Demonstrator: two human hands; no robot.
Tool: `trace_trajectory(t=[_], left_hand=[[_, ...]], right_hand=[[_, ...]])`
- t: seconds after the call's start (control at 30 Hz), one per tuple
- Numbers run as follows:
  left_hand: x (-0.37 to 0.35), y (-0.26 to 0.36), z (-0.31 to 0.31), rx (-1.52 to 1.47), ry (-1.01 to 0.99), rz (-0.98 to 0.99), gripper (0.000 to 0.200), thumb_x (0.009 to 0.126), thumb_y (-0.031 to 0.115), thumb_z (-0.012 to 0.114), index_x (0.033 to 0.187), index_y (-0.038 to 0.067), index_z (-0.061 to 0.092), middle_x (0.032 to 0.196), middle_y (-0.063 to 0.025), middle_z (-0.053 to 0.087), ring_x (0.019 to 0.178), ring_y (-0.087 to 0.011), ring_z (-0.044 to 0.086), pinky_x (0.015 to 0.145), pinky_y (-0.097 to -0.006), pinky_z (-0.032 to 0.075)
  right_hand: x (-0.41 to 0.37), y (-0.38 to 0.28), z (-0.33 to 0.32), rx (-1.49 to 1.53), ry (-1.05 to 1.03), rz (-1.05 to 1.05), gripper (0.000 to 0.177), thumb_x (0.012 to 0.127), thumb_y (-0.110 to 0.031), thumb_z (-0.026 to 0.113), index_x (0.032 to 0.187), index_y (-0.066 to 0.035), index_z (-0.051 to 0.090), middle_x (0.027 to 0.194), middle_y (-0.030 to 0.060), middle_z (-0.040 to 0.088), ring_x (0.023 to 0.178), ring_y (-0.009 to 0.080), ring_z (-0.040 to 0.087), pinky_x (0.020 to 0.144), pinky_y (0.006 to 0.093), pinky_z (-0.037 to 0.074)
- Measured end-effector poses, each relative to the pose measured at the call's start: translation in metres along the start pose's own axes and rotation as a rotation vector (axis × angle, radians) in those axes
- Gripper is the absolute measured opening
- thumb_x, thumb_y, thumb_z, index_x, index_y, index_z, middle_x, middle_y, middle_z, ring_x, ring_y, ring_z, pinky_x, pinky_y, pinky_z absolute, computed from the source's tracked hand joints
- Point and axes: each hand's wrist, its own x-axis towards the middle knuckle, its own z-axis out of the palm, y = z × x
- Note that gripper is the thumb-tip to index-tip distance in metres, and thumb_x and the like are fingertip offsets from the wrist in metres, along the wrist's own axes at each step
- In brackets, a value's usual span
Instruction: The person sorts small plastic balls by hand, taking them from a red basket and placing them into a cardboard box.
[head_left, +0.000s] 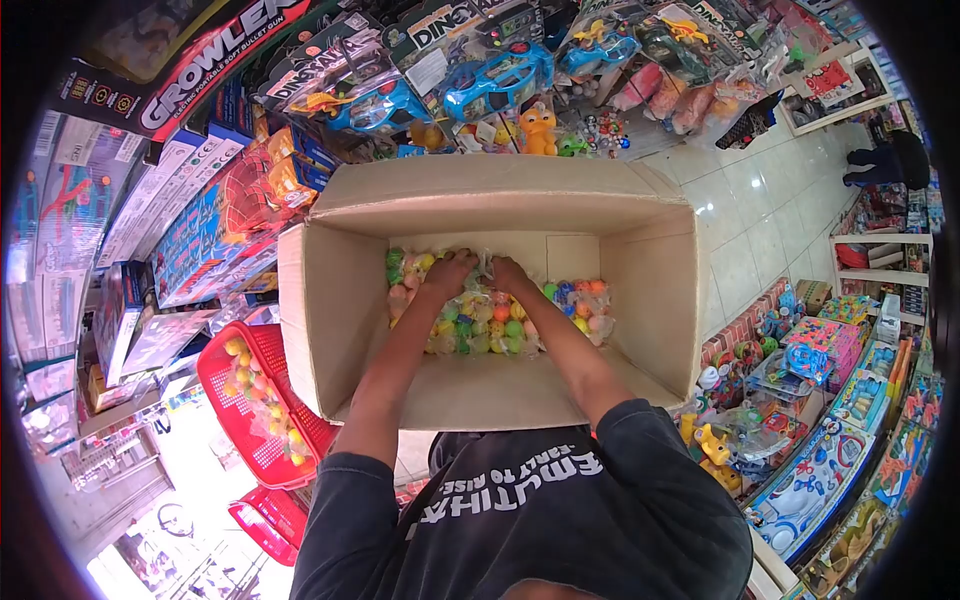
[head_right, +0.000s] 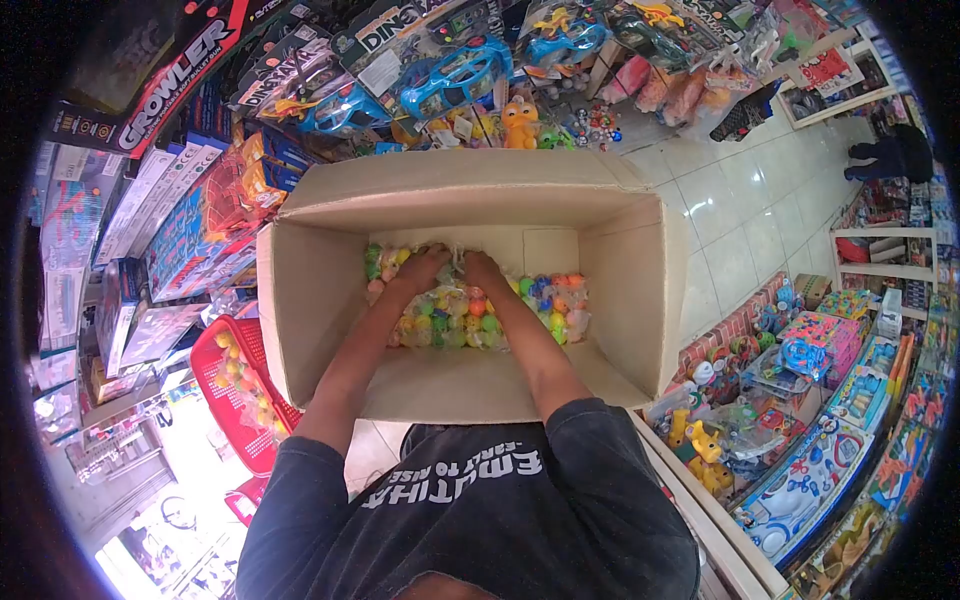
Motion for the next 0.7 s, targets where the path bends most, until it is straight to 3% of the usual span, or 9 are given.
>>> trace_trajectory(t=[0.2,0.37,0.43,0.47,0.53,0.63,0.7], left_hand=[[0.007,-0.003,-0.001,0.010,-0.044,0.005,0.056,0.063,0.002,0.065,0.115,0.014,0.048,0.124,-0.0090,0.039,0.109,-0.0313,0.046,0.086,-0.0398,0.045],[0.009,-0.008,0.001,-0.004,-0.084,0.033,0.061,0.061,0.005,0.068,0.117,0.016,0.048,0.126,-0.0080,0.037,0.110,-0.0318,0.045,0.085,-0.0404,0.046],[0.010,-0.007,-0.006,-0.005,-0.154,-0.008,0.068,0.059,0.009,0.071,0.121,0.019,0.046,0.129,-0.0088,0.035,0.117,-0.0334,0.038,0.091,-0.0456,0.041],[0.011,-0.006,-0.009,-0.001,-0.149,-0.007,0.068,0.059,0.009,0.071,0.121,0.019,0.046,0.129,-0.0088,0.035,0.117,-0.0334,0.038,0.091,-0.0456,0.041],[0.009,0.000,-0.019,0.050,-0.265,-0.086,0.077,0.061,0.014,0.073,0.129,0.023,0.039,0.138,-0.0119,0.023,0.128,-0.0359,0.021,0.101,-0.0500,0.026],[0.011,-0.007,-0.015,0.056,-0.239,-0.089,0.082,0.061,0.015,0.074,0.132,0.026,0.035,0.140,-0.0126,0.020,0.131,-0.0353,0.013,0.103,-0.0521,0.020],[0.010,-0.006,-0.017,0.061,-0.223,-0.088,0.080,0.062,0.012,0.073,0.132,0.024,0.035,0.139,-0.0137,0.022,0.131,-0.0354,0.014,0.102,-0.0520,0.022]], right_hand=[[-0.008,-0.009,-0.009,-0.050,-0.034,0.007,0.054,0.065,-0.040,0.069,0.100,-0.001,0.055,0.094,0.0219,0.060,0.088,0.0348,0.058,0.078,0.0415,0.046],[-0.005,0.001,0.003,-0.029,0.012,-0.035,0.050,0.063,-0.034,0.069,0.098,-0.002,0.056,0.093,0.0207,0.060,0.088,0.0338,0.058,0.078,0.0404,0.047],[-0.003,-0.003,-0.003,-0.032,0.046,-0.065,0.046,0.063,-0.032,0.069,0.097,-0.002,0.057,0.093,0.0197,0.061,0.088,0.0334,0.058,0.078,0.0400,0.047],[-0.001,-0.004,-0.008,-0.069,-0.058,-0.073,0.045,0.063,-0.029,0.069,0.097,-0.004,0.058,0.093,0.0186,0.061,0.089,0.0325,0.058,0.078,0.0391,0.047],[0.002,-0.003,-0.016,-0.107,-0.160,-0.078,0.043,0.062,-0.027,0.068,0.098,-0.005,0.058,0.094,0.0174,0.062,0.089,0.0317,0.059,0.078,0.0383,0.047],[0.002,0.001,-0.025,-0.116,-0.224,-0.099,0.045,0.063,-0.024,0.067,0.103,-0.007,0.056,0.096,0.0164,0.061,0.090,0.0301,0.059,0.078,0.0366,0.047],[-0.003,0.004,-0.033,-0.105,-0.136,-0.134,0.048,0.063,-0.023,0.067,0.106,-0.006,0.055,0.097,0.0165,0.061,0.090,0.0288,0.059,0.078,0.0355,0.047]])
